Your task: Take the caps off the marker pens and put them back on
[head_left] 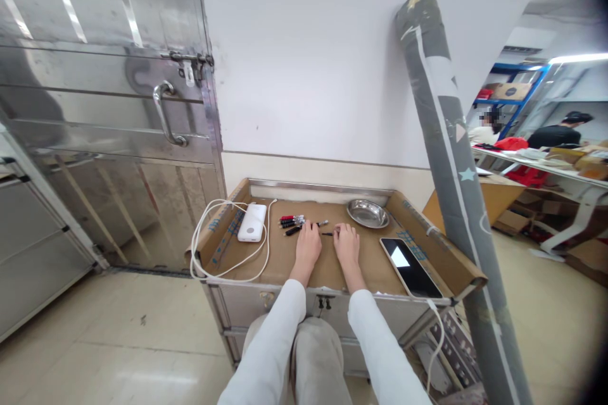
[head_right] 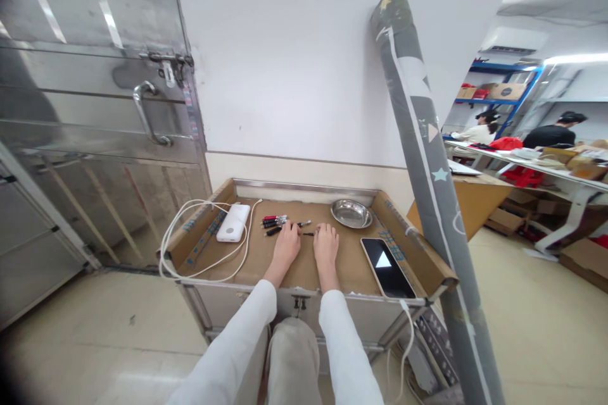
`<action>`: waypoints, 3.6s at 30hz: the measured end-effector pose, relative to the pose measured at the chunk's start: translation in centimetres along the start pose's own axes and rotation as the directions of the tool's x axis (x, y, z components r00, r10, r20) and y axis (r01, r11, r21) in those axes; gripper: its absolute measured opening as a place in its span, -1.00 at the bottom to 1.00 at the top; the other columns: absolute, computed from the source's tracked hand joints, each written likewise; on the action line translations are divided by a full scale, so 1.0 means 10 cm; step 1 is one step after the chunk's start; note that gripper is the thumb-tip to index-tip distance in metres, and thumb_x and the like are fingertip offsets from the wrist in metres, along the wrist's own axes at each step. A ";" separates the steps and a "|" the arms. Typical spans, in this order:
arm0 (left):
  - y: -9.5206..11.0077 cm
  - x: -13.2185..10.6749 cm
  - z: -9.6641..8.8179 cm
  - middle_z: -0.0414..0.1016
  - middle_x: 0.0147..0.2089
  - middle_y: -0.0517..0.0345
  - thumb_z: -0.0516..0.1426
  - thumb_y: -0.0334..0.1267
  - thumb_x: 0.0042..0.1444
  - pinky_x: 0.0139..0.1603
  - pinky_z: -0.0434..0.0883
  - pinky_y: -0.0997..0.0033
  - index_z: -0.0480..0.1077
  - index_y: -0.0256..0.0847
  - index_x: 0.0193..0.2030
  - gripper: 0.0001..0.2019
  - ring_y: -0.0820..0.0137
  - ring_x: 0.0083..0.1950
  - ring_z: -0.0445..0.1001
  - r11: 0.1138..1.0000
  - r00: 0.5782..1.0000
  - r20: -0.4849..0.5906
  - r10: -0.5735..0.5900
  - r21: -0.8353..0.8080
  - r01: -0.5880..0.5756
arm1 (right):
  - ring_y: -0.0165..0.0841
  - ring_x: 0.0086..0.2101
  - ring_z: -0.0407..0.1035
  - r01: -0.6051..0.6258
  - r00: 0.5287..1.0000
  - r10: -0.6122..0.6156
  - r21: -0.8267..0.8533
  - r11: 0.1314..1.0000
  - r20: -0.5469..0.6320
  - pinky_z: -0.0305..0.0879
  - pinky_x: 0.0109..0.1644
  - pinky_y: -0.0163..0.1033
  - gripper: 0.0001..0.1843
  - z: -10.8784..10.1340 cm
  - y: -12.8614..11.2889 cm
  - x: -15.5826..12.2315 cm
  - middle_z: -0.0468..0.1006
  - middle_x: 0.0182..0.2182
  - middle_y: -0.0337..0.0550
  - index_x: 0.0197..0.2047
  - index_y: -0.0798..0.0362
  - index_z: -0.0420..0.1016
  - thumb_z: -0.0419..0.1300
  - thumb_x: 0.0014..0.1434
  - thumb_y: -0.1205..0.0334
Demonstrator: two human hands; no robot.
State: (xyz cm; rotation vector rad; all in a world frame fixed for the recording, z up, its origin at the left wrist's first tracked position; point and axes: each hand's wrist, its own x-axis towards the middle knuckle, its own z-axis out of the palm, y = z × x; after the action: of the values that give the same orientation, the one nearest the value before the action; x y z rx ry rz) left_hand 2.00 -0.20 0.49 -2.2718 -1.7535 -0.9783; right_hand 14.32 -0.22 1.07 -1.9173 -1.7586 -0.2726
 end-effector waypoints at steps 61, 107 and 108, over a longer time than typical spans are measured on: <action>-0.01 0.01 0.03 0.34 -0.18 -0.05 -0.06 -0.50 0.15 0.08 0.26 0.17 0.30 -0.30 -0.22 -0.84 0.22 -0.03 0.32 1.000 0.999 0.052 0.012 0.012 -0.012 | -0.44 -0.33 0.31 0.015 0.990 -0.047 0.227 0.974 0.134 0.09 -0.22 -0.34 -0.76 0.05 0.02 0.03 0.39 -0.22 -0.14 -0.18 0.05 0.44 -0.02 0.21 0.39; -0.01 0.04 0.01 0.36 0.01 -0.10 -0.13 -0.49 0.22 0.08 0.32 0.19 0.31 -0.29 0.00 -0.70 0.22 0.08 0.33 0.976 0.997 0.044 -0.068 0.212 0.057 | -0.22 -0.17 0.27 0.021 1.000 -0.015 0.346 0.938 -0.021 0.13 -0.07 -0.15 -0.66 0.19 0.13 0.06 0.46 -0.19 0.03 -0.20 0.07 0.47 -0.12 0.19 0.29; -0.01 0.05 0.01 0.36 0.02 -0.10 -0.13 -0.49 0.23 0.08 0.32 0.19 0.30 -0.29 0.01 -0.69 0.23 0.08 0.33 0.976 0.996 0.047 -0.069 0.212 0.058 | -0.22 -0.16 0.29 0.000 1.000 0.009 0.428 0.904 -0.020 0.14 -0.04 -0.14 -0.65 0.20 0.18 0.09 0.47 -0.20 0.01 -0.23 0.07 0.47 -0.14 0.19 0.27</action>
State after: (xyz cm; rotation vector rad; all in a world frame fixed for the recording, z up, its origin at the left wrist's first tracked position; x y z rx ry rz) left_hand 1.99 0.28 0.66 -2.1414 -1.8637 -0.7086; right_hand 15.84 1.47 -0.63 -1.5921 -1.6354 0.0932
